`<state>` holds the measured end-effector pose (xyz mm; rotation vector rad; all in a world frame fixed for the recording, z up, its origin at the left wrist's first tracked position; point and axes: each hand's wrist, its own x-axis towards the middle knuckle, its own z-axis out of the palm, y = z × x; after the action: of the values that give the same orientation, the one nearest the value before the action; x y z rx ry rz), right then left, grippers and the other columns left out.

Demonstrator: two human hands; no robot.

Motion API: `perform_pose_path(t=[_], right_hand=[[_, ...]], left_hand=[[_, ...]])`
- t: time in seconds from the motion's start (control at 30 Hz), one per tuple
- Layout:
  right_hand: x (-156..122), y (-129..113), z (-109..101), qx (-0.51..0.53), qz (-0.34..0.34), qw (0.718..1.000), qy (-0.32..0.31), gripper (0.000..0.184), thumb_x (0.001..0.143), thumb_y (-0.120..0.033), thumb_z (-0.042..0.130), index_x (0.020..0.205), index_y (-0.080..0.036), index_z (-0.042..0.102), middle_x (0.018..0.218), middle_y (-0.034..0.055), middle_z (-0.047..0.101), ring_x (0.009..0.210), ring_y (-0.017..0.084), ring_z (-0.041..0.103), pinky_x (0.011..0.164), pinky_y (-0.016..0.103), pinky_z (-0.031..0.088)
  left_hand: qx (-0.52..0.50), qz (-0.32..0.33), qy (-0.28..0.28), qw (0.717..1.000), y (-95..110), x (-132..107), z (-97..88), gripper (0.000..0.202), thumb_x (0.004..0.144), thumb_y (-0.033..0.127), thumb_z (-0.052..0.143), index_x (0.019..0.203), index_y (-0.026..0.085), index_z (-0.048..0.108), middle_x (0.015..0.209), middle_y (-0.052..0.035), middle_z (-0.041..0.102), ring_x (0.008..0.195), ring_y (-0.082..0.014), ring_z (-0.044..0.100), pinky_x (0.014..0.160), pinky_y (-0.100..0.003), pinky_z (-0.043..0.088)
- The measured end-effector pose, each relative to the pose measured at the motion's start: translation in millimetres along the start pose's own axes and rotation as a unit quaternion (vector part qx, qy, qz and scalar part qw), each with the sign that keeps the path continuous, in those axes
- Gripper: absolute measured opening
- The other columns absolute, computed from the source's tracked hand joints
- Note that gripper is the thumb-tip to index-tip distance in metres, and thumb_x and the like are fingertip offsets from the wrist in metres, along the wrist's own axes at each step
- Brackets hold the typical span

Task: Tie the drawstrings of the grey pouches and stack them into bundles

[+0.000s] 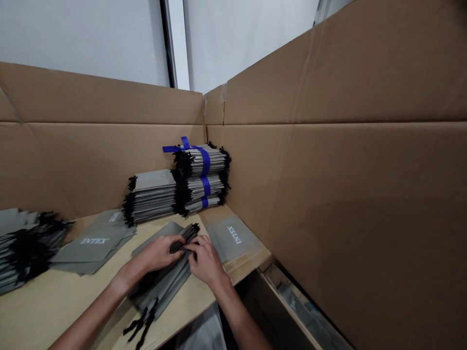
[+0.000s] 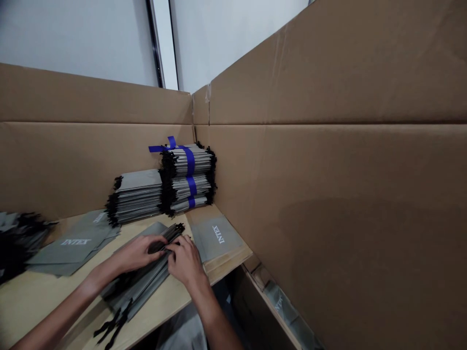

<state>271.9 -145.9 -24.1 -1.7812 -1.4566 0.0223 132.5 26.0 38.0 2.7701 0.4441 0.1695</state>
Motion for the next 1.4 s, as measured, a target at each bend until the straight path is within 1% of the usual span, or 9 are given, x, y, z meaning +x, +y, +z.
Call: perform_pose_path(t=[0.3,0.43,0.53,0.63,0.73,0.9,1.07,1.23,1.4], right_hand=[[2.1,0.0,-0.3,-0.001,0.003,1.0,0.003,0.042,0.097,-0.009,0.064,0.132,-0.022,0.085,0.123,0.009,0.08,0.125,0.026,0.069,0.114,0.037,0.058],[3.4,-0.1,-1.4,-0.003,0.014,1.0,0.015,0.039,0.096,-0.007,0.065,0.124,-0.021,0.087,0.119,0.0084,0.082,0.122,0.025,0.07,0.112,0.035,0.058],[2.1,1.4,-5.4,-0.012,0.034,0.999,0.037,0.038,0.096,-0.005,0.061,0.116,-0.02,0.088,0.118,0.0099,0.081,0.123,0.027,0.069,0.112,0.039,0.058],[-1.1,4.3,-9.4,-0.021,0.048,0.997,0.049,0.039,0.094,-0.003,0.06,0.109,-0.021,0.09,0.118,0.0113,0.081,0.124,0.029,0.068,0.112,0.043,0.058],[-3.5,6.6,-10.3,-0.021,0.044,0.998,0.044,0.043,0.092,-0.001,0.06,0.112,-0.023,0.091,0.12,0.0106,0.08,0.124,0.029,0.067,0.111,0.042,0.059],[-4.3,8.9,-7.3,-0.023,0.029,0.999,0.032,0.044,0.095,-0.003,0.061,0.115,-0.027,0.091,0.12,0.0092,0.079,0.126,0.028,0.067,0.112,0.041,0.058],[-5.6,10.3,-3.3,-0.037,0.028,0.999,0.026,0.045,0.096,-0.004,0.062,0.121,-0.028,0.09,0.121,0.0091,0.078,0.125,0.028,0.067,0.111,0.042,0.058],[-3.8,11.9,0.8,-0.046,0.033,0.998,0.028,0.044,0.095,-0.004,0.063,0.119,-0.029,0.09,0.12,0.0082,0.078,0.126,0.029,0.067,0.111,0.042,0.057],[-3.2,11.1,-0.5,-0.038,0.029,0.998,0.031,0.043,0.096,-0.005,0.063,0.12,-0.029,0.09,0.121,0.0089,0.077,0.126,0.03,0.066,0.113,0.044,0.057]], left_hand=[[0.006,0.016,0.002,1.0,-10.8,-1.9,1.3,0.045,0.097,0.027,0.065,0.14,0.024,0.078,0.143,-0.0117,0.084,0.132,-0.0326,0.077,0.114,-0.04,0.058],[0.025,0.015,0.001,1.0,-13.1,-3.3,6.4,0.058,0.096,0.021,0.063,0.153,0.026,0.071,0.153,-0.0106,0.079,0.137,-0.0334,0.074,0.118,-0.042,0.056],[0.04,0.007,0.001,0.999,-13.1,-4.8,8.8,0.066,0.095,0.017,0.06,0.16,0.028,0.067,0.155,-0.0108,0.077,0.137,-0.0342,0.074,0.117,-0.043,0.056],[0.049,-0.002,-0.007,0.999,-9.5,-5.1,6.9,0.057,0.095,0.017,0.059,0.146,0.03,0.079,0.139,-0.0092,0.084,0.128,-0.0332,0.078,0.113,-0.042,0.056],[0.051,-0.011,-0.016,0.998,-2.9,-4.1,3.0,0.047,0.095,0.019,0.059,0.131,0.031,0.086,0.129,-0.0083,0.086,0.122,-0.0328,0.08,0.11,-0.041,0.056],[0.042,-0.026,-0.01,0.999,1.3,-3.5,2.0,0.039,0.098,0.032,0.064,0.13,0.029,0.087,0.129,-0.0105,0.087,0.125,-0.036,0.079,0.11,-0.043,0.055],[0.018,-0.02,0.0,1.0,-13.9,-3.6,9.2,0.038,0.099,0.049,0.071,0.128,0.031,0.088,0.132,-0.0093,0.088,0.125,-0.0351,0.08,0.111,-0.04,0.056],[0.013,-0.005,0.023,1.0,-29.3,-1.0,18.5,0.037,0.097,0.031,0.066,0.128,0.033,0.088,0.132,-0.0071,0.088,0.125,-0.0308,0.08,0.111,-0.038,0.057],[0.016,-0.004,0.034,0.999,-29.0,0.1,21.3,0.041,0.095,0.023,0.064,0.127,0.031,0.088,0.129,-0.0095,0.088,0.124,-0.0324,0.08,0.112,-0.04,0.057]])
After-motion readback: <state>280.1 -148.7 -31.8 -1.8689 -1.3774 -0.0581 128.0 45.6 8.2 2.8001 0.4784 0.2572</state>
